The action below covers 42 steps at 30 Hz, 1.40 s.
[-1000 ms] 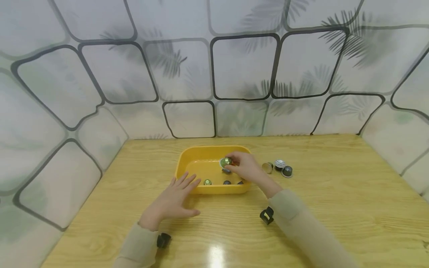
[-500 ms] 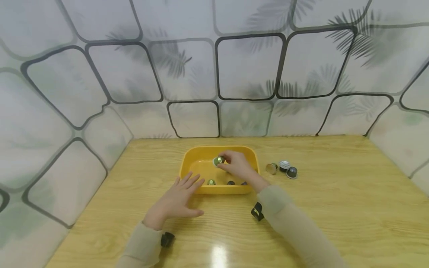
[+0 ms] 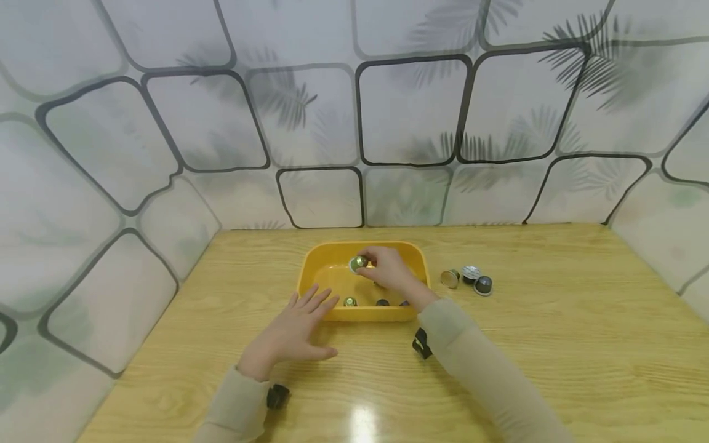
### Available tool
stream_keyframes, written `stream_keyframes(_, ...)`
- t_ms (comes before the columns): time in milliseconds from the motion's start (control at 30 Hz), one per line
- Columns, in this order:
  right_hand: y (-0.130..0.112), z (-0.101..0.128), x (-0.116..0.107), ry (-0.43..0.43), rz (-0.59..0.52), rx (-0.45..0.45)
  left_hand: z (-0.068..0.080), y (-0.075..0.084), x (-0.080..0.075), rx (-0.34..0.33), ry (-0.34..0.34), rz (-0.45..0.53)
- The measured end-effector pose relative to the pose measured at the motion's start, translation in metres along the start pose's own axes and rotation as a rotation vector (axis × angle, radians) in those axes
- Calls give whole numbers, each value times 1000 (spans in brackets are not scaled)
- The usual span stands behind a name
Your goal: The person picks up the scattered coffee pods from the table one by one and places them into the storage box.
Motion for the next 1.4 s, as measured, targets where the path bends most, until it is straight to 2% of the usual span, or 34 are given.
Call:
stream_keyframes(367, 4, -1, -2, -1, 19, 24, 1, -1, 2, -15, -8, 0)
stream_keyframes(533, 4, -1, -4, 5, -4, 18, 0, -1, 1, -5, -2, -2)
stream_keyframes(833, 1, 0, -4, 5, 18, -13, -1, 0, 1, 1, 3, 9)
stream_keyframes(1100, 1, 0, -5, -16, -38, 36, -2, 1, 0, -7, -6, 0)
stream_keyframes(1400, -3, 5, -10, -34, -38, -18, -1, 1, 0, -10, -8, -2)
Point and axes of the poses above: each hand's wrist, its own z-axis away from the middle knuckle, its own x-axis out of the palm, y = z × x, the point moved 3 cm from there along -z, towards the middle knuckle, and after that the axes turned 9 degrees about -z, right-handed, at the moved point
